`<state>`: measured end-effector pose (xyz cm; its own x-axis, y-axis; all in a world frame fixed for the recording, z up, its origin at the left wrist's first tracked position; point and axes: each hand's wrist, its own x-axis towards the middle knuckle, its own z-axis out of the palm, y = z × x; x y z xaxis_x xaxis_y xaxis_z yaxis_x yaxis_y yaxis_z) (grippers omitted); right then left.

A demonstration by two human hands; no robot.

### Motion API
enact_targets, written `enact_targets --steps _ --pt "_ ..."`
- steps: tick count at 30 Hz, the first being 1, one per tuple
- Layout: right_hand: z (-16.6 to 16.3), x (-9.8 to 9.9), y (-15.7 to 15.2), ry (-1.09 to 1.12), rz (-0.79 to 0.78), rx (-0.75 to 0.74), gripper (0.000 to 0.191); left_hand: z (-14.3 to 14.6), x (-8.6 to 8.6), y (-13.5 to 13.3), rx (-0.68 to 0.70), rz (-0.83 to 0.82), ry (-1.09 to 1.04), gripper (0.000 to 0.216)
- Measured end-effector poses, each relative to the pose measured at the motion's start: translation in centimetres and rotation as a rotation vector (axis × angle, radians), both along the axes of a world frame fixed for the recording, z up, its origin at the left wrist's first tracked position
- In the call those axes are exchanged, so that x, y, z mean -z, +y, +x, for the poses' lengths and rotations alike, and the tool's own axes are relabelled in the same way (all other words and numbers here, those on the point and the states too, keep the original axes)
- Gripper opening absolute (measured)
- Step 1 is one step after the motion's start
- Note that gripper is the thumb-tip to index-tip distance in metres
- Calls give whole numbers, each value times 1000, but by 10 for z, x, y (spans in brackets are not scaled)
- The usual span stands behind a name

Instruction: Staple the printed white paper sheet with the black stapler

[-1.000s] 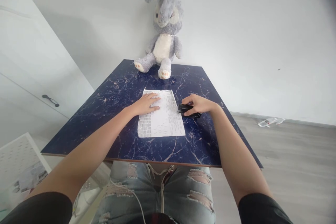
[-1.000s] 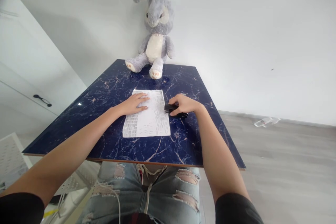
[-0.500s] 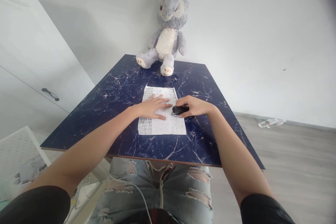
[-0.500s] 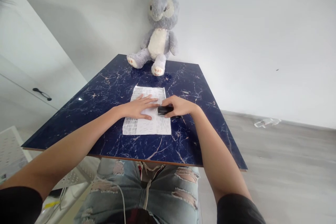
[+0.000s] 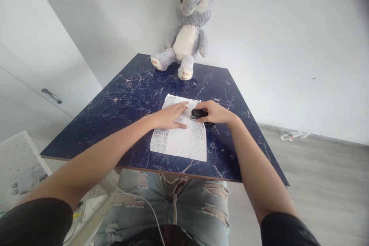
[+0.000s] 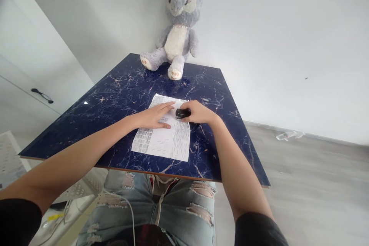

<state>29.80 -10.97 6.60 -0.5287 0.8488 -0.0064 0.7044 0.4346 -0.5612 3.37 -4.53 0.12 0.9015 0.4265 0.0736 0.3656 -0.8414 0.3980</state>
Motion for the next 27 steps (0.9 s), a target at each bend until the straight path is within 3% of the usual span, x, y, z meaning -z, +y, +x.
enact_targets --steps 3,6,12,15,18,21,24,27 --pt "-4 4 2 101 -6 7 35 2 -2 -3 -37 28 107 104" --pt "-16 13 6 114 99 202 49 4 -4 -11 -47 45 171 106" --pt "-54 28 0 -513 270 374 39 8 -4 -22 -96 89 146 109" --pt "-71 31 -7 -634 323 500 42 8 -2 -21 -95 89 122 107" --pt "-78 31 -8 -660 306 494 44 8 -2 -19 -101 95 110 107" --pt "-62 24 -1 -496 255 387 43 6 -5 -18 -92 106 112 107" --pt "-22 14 6 -140 145 67 42 4 -10 -16 -106 98 128 108" --pt "28 6 9 -65 29 -174 39 2 -10 -13 -120 80 136 110"
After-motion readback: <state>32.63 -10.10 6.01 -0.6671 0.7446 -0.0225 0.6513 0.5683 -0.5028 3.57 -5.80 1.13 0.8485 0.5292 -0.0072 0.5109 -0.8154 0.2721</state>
